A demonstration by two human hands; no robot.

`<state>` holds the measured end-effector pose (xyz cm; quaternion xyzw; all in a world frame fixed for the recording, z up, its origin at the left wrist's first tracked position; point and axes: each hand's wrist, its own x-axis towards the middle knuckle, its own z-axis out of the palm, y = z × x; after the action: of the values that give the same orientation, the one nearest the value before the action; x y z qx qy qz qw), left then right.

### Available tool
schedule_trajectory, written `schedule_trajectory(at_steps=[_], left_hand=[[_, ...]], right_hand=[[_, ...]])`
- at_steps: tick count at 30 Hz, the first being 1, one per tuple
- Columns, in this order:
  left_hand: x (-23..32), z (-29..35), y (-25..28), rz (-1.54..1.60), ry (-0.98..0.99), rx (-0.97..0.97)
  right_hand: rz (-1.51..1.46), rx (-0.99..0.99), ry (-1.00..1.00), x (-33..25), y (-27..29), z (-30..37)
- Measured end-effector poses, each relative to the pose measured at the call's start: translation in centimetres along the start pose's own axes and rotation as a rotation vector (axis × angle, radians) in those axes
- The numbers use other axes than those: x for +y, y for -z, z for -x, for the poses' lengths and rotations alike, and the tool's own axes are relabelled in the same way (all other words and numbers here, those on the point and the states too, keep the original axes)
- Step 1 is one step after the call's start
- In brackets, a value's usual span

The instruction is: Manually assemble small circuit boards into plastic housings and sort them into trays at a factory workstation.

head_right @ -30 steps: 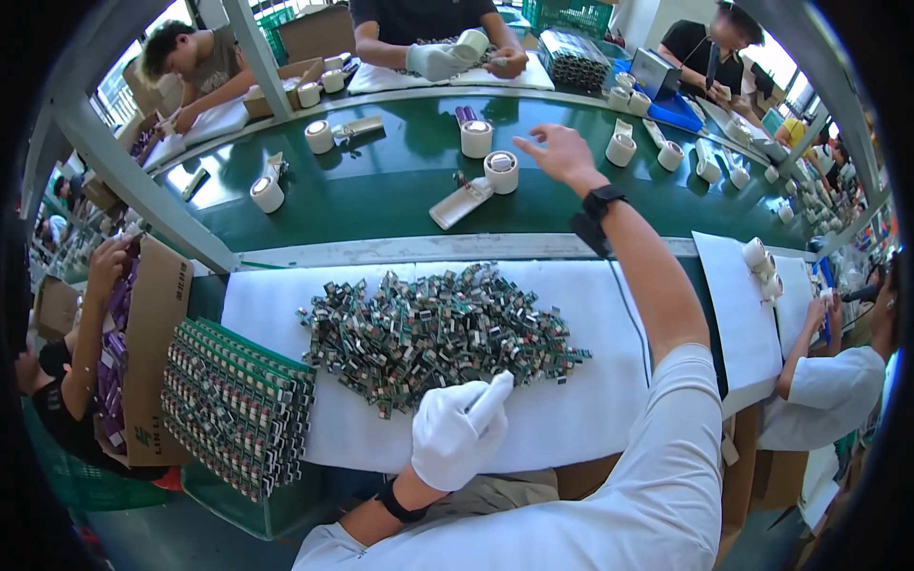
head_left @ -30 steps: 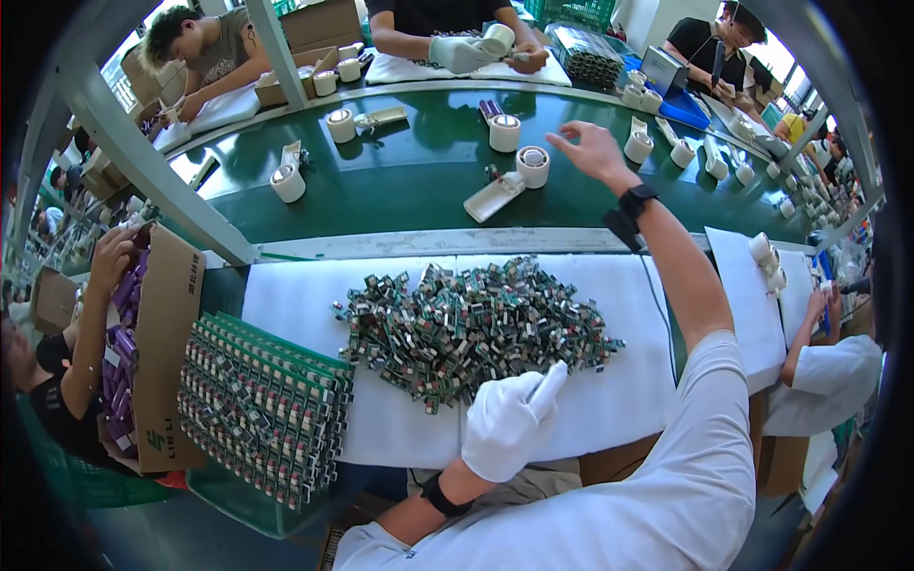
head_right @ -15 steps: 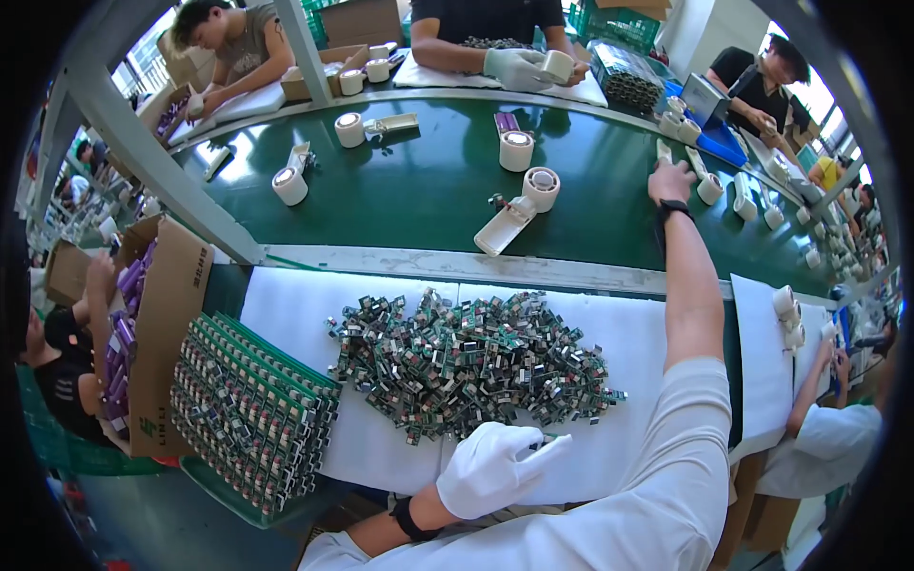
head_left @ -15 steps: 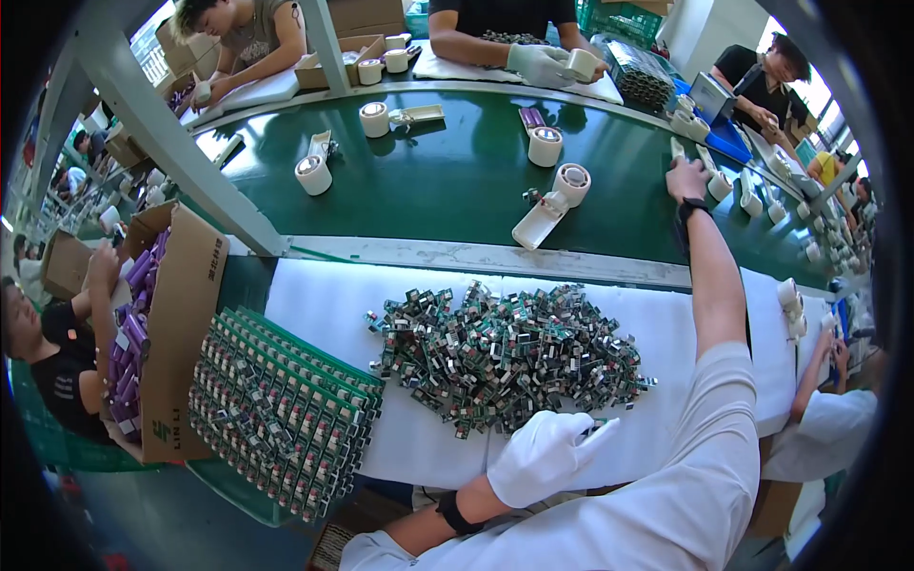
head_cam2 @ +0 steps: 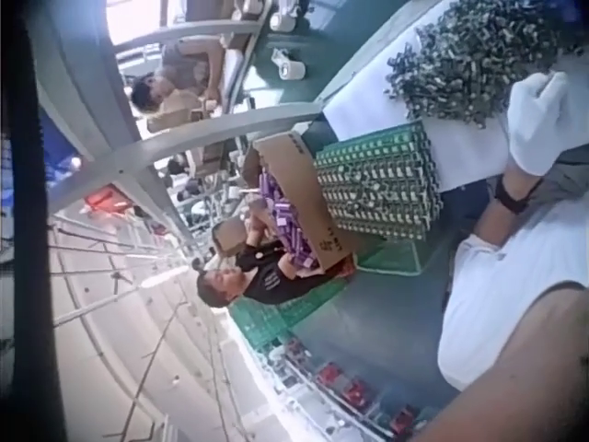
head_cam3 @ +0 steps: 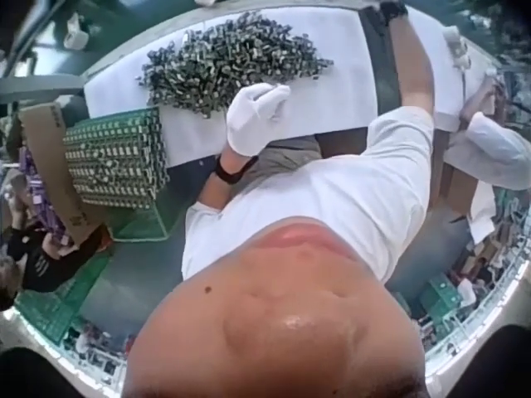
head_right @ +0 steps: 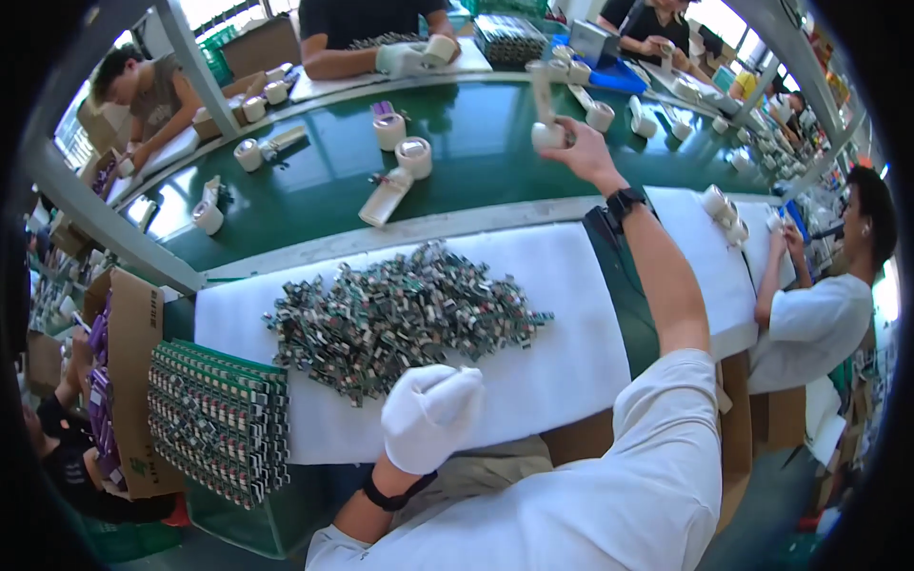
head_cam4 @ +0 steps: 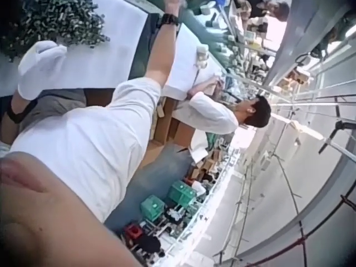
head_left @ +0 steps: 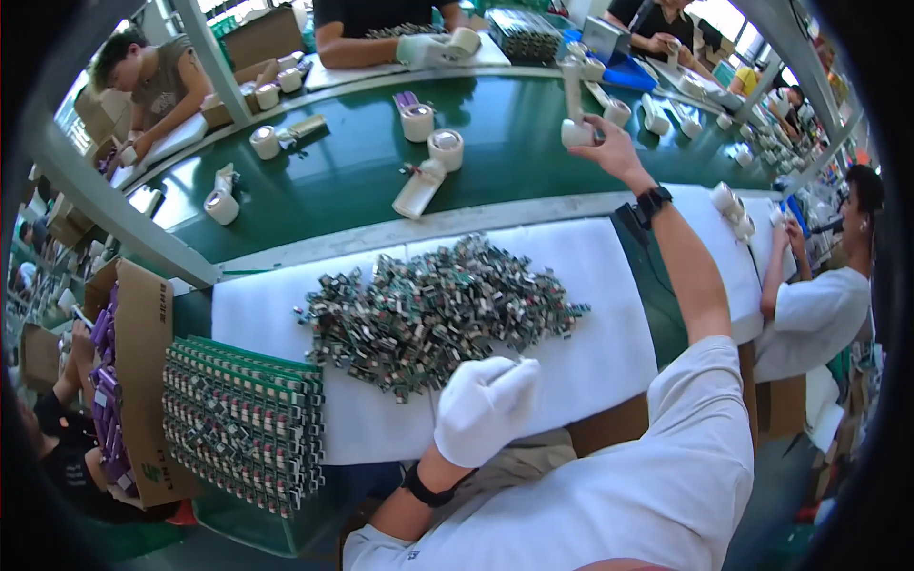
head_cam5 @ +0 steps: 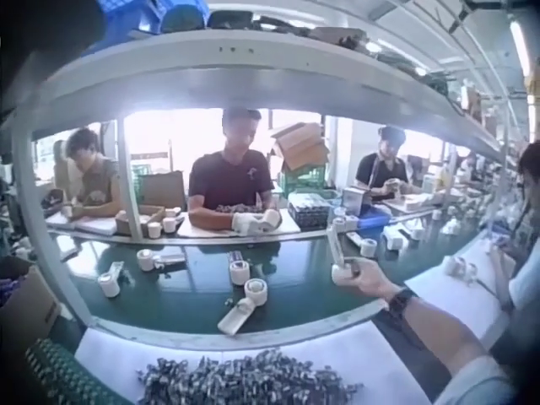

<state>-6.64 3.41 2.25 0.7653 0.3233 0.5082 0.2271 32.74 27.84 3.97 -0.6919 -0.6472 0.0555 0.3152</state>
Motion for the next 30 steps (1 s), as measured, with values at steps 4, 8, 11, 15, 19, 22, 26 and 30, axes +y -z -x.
schedule_trajectory(at_steps=[4,8,11,15,19,22,26,30], left_hand=[[-0.5,1.2,0.5,0.053,0.030,0.111],[0.4,0.4,0.1,0.010,0.102,0.134],[1.1,-0.4,-1.0,0.137,0.116,0.021],[1.7,-0.2,-2.7,0.275,0.115,-0.193],[1.7,0.2,-3.1,0.315,0.133,-0.316],[2.0,0.1,-2.8,0.310,0.167,-0.362],[2.0,0.1,-2.5,0.317,0.238,-0.409],[1.8,0.1,-2.7,0.349,0.298,-0.407]], right_hand=[[0.093,-0.244,0.529,-8.8,7.0,8.9],[0.254,-0.481,0.484,-13.0,11.4,18.0],[0.426,-0.489,0.505,-13.2,10.7,23.6],[0.459,-0.374,0.519,-14.8,9.2,27.2],[0.311,-0.277,0.338,-16.6,8.1,29.1],[0.121,-0.459,0.088,-16.9,7.1,29.9],[0.175,-0.368,0.257,-15.3,5.2,30.1],[0.301,-0.233,0.532,-13.9,4.7,30.4]])
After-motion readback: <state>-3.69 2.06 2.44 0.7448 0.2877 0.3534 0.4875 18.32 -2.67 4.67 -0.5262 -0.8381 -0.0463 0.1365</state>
